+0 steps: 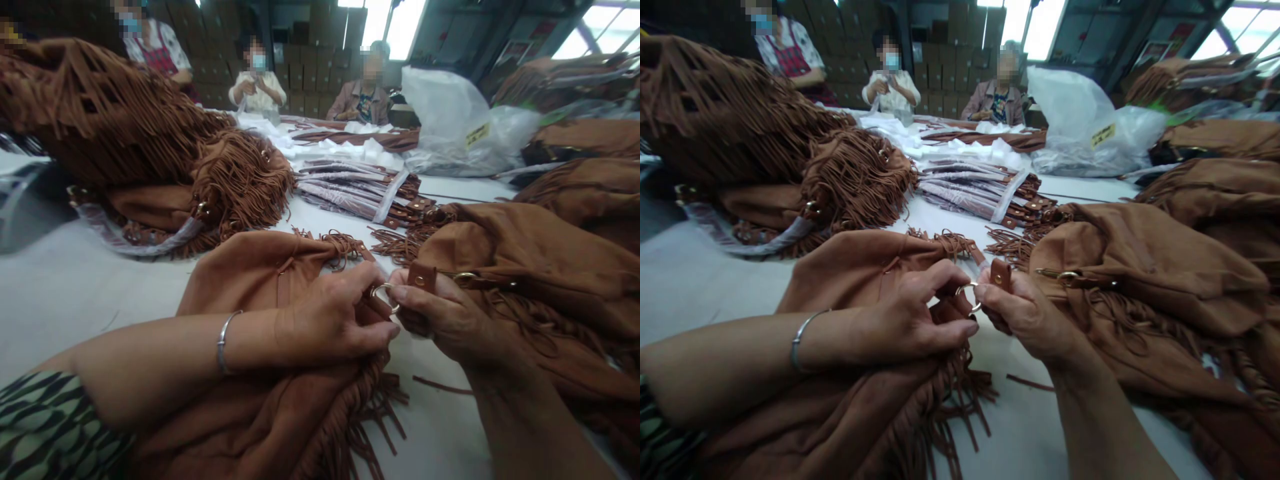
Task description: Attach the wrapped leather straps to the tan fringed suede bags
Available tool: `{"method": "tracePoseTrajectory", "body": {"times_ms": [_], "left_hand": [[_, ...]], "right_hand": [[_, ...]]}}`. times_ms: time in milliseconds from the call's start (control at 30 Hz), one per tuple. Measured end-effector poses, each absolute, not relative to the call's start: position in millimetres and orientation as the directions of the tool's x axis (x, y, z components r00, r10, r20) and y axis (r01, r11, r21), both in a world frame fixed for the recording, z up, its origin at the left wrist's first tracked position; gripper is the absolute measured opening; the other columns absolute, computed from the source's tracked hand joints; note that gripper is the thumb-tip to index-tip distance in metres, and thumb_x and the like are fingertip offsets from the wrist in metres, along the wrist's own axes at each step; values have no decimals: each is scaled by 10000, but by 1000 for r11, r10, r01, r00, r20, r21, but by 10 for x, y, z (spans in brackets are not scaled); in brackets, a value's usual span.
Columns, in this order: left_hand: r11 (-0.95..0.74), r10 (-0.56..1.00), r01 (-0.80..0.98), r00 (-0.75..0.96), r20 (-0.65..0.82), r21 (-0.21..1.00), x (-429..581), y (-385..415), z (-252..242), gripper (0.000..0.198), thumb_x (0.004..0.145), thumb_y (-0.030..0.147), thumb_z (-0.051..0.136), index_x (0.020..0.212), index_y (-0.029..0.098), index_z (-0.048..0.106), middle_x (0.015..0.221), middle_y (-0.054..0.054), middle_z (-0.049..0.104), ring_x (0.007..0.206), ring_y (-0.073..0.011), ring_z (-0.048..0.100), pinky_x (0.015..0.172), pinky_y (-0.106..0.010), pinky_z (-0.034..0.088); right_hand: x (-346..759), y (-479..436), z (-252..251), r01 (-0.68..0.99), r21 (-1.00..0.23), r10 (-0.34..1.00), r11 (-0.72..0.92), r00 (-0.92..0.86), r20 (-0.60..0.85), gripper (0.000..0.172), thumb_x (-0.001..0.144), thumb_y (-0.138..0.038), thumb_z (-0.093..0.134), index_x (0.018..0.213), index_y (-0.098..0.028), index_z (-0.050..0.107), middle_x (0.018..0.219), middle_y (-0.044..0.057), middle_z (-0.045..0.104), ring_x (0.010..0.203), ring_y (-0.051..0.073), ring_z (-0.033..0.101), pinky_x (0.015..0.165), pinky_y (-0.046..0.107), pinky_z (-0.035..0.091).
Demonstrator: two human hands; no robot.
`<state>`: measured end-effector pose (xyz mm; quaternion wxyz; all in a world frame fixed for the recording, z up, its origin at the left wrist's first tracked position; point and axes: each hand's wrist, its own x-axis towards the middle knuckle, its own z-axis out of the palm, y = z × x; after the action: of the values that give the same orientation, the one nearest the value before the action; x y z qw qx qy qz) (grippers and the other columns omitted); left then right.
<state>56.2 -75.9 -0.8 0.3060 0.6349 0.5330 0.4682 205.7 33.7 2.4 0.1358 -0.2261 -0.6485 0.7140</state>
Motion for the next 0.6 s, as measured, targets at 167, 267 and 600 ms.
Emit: {"method": "tracePoseTrajectory", "body": {"times_ms": [167,267,600], "left_hand": [[-287,954,432,51,295,855,544,-771,-4,279,745,274,657,912,158,466,784,-23,619,669,-112,582,564,-214,458],[-297,930,425,-75,360,855,547,-738,-55,301,719,252,666,886,162,433,755,3,597,627,-86,558,543,-196,444],[-221,950,401,-118,290,889,597,-735,-4,338,669,241,703,875,164,445,714,28,569,595,-74,545,524,-183,448]], "right_hand": [[2089,345,70,134,-952,490,-274,-833,-258,264,731,-345,662,659,-187,463,474,-83,333,393,43,246,374,183,160],[2061,322,81,138,-964,512,-227,-825,-239,304,730,-402,692,690,-181,488,477,-76,374,396,40,264,373,178,160],[2089,382,55,181,-975,458,-128,-861,-220,338,750,-406,696,644,-166,482,482,-74,361,409,33,279,369,164,191]]}}
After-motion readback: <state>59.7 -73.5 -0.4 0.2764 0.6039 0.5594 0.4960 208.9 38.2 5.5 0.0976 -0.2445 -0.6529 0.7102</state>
